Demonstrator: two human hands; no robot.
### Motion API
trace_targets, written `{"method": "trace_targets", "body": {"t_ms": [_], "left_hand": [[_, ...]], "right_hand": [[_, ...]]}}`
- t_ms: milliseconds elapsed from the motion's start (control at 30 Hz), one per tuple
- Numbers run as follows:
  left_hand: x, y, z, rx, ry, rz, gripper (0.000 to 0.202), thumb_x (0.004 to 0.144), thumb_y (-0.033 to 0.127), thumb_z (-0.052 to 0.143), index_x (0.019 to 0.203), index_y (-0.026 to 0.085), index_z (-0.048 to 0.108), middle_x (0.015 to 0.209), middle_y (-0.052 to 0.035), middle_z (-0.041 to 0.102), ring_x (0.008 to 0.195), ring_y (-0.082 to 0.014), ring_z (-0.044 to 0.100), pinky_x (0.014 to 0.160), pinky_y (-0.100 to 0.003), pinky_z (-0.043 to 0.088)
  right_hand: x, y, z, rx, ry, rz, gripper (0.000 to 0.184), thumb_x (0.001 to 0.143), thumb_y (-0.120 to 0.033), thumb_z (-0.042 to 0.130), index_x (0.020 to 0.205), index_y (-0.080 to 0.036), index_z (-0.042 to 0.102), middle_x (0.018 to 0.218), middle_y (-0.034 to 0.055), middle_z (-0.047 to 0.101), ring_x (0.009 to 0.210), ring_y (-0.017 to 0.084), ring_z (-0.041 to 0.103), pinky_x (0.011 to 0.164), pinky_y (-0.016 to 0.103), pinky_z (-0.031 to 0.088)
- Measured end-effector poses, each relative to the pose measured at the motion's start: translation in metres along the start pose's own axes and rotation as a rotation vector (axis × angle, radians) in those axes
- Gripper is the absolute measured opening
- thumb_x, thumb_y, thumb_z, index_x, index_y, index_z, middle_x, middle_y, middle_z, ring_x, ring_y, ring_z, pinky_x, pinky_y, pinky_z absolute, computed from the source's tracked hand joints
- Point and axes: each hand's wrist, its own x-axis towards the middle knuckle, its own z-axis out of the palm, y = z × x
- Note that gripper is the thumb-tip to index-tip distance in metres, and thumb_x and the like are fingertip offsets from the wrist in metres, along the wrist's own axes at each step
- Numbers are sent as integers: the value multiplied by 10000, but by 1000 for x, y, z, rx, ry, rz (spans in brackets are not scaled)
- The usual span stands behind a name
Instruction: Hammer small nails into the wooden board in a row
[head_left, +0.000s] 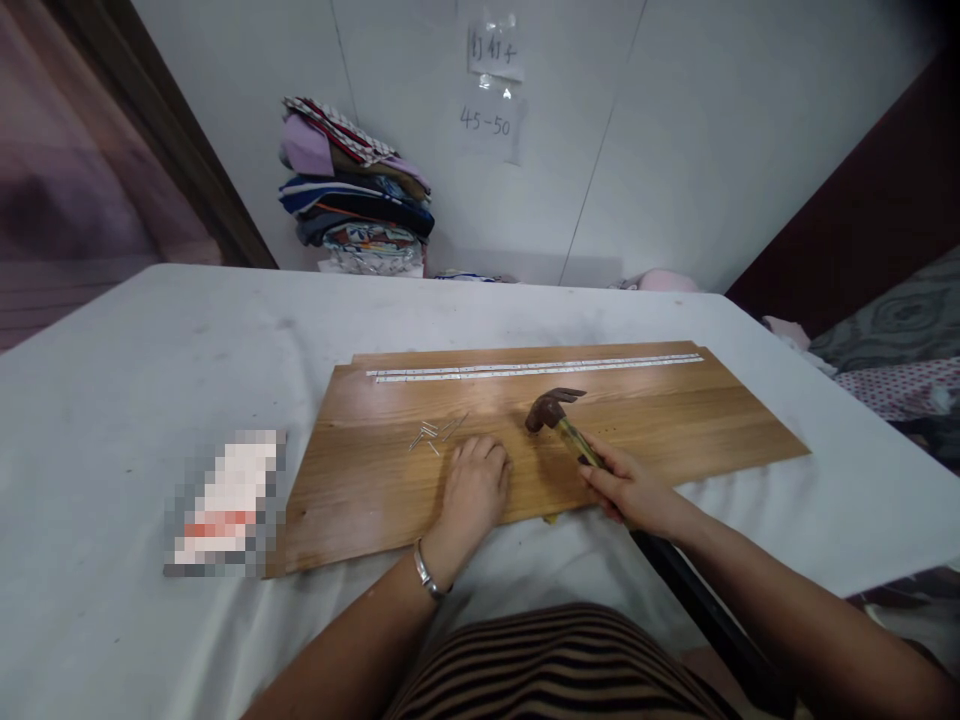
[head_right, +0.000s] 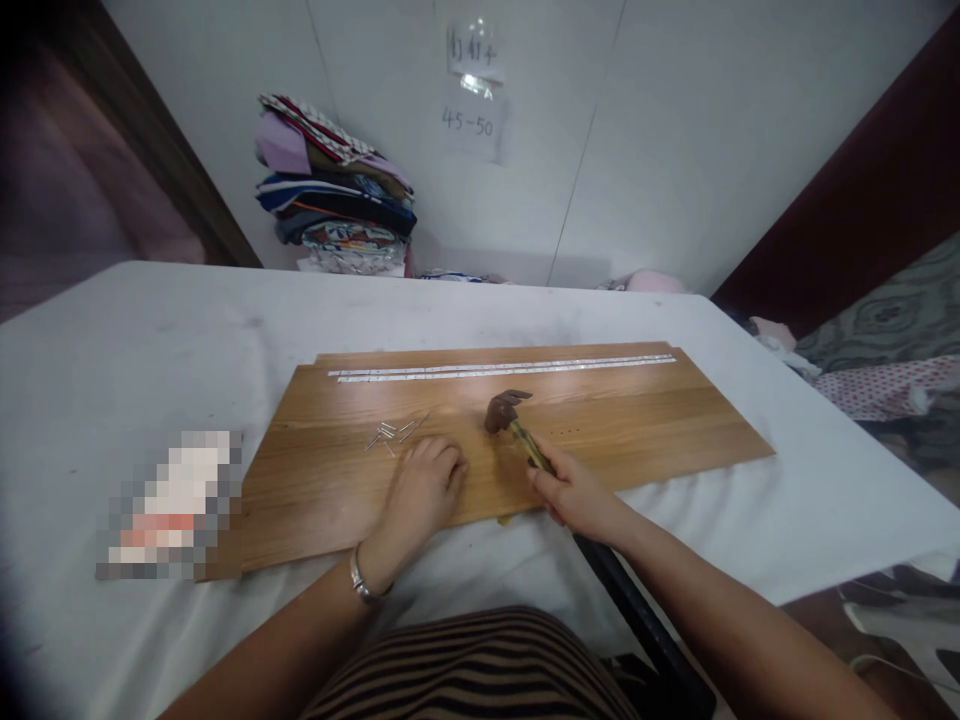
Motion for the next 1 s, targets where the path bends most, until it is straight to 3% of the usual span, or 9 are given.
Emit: {"method": "trace_targets", "body": {"t_ms": [100, 300, 1000], "left_hand": [[0, 0, 1, -2, 6, 3, 125, 962, 133, 627, 863, 189, 678, 985, -73, 701, 992, -252, 597, 860, -402, 449], [0, -2, 2, -13, 20, 8, 130, 960, 132, 626, 860, 194, 681, 975, -70, 699, 982, -248, 597, 852, -398, 446], [0, -1, 1, -2, -9, 0, 121, 973, 150, 621, 873, 191, 677, 1011, -75, 710, 1000, -252, 597, 872, -396, 441]], "right_hand": [[-1, 3, 1, -26, 9, 0, 783, 953, -463, 556, 1656, -188, 351, 611, -66, 447, 471, 114, 382, 468, 230, 361], [0, 10, 2, -101, 53, -58, 709, 972, -443, 592, 1638, -260, 430, 790, 38, 646, 670, 192, 591, 608, 306, 533], [-2, 3, 2, -158, 46, -99, 650, 990, -367, 568, 1625, -279, 457, 911, 72, 707, 755, 212, 631, 617, 300, 545]]}}
